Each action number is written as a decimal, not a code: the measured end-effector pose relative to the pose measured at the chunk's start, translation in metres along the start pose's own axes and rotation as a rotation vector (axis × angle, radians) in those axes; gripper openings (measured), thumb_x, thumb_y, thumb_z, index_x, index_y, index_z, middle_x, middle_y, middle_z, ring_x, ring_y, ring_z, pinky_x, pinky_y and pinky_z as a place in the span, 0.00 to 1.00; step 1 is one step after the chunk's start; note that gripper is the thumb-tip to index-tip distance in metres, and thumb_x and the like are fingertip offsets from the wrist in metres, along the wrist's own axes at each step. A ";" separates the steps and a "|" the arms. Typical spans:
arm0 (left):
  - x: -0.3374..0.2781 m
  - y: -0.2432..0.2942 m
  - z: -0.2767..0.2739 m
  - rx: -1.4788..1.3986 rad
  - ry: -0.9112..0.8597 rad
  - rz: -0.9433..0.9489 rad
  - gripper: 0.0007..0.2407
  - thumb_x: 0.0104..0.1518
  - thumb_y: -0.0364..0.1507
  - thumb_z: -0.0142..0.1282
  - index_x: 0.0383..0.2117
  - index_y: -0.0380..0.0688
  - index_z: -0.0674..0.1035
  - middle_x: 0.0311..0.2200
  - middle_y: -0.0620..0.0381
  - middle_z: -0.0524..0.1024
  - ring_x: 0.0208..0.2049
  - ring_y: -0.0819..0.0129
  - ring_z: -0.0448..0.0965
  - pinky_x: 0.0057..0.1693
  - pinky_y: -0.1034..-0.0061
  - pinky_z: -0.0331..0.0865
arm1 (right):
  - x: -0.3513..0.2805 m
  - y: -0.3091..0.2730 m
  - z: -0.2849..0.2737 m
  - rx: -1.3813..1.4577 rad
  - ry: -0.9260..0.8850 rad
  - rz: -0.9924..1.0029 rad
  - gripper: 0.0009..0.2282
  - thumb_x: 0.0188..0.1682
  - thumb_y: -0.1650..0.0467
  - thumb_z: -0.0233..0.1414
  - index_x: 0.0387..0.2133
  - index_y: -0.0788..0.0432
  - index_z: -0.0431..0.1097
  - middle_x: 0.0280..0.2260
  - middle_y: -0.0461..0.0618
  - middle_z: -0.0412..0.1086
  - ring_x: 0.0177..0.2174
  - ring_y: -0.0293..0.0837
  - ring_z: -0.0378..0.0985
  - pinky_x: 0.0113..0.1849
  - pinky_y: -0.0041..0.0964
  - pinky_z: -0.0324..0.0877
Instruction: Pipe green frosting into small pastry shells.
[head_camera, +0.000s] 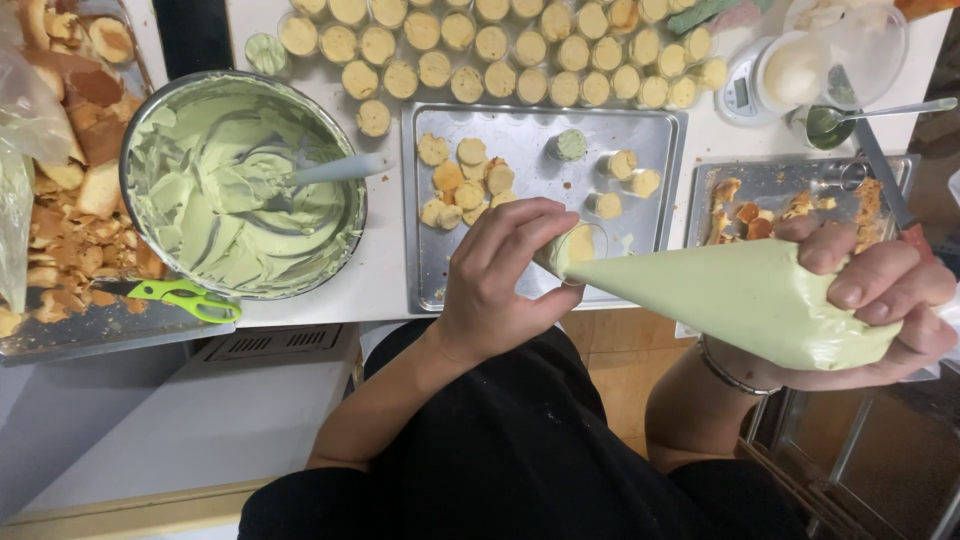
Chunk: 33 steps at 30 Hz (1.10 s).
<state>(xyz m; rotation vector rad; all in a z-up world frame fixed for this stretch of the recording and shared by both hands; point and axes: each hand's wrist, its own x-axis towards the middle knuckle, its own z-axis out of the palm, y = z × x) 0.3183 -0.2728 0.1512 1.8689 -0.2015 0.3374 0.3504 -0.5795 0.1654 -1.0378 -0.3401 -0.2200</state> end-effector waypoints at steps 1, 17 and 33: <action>0.000 0.000 0.000 0.000 -0.001 0.000 0.25 0.44 0.26 0.71 0.52 0.46 0.76 0.50 0.57 0.74 0.52 0.61 0.79 0.56 0.69 0.76 | 0.002 -0.001 0.001 0.000 0.001 -0.001 0.17 0.60 0.60 0.28 0.32 0.53 0.61 0.28 0.44 0.70 0.38 0.48 0.79 0.50 0.52 0.73; -0.002 0.007 0.000 0.054 0.013 0.021 0.21 0.49 0.26 0.71 0.50 0.45 0.78 0.48 0.57 0.76 0.49 0.62 0.79 0.54 0.70 0.75 | 0.002 -0.003 -0.019 -0.051 -0.082 -0.065 0.20 0.59 0.59 0.25 0.33 0.52 0.65 0.31 0.43 0.70 0.39 0.43 0.78 0.54 0.48 0.76; -0.007 0.006 -0.002 0.034 -0.010 0.021 0.23 0.46 0.26 0.72 0.50 0.44 0.77 0.49 0.56 0.75 0.49 0.61 0.79 0.54 0.70 0.75 | -0.014 -0.024 -0.012 -0.102 -0.003 0.014 0.17 0.61 0.60 0.26 0.31 0.51 0.61 0.28 0.43 0.66 0.34 0.44 0.74 0.50 0.51 0.70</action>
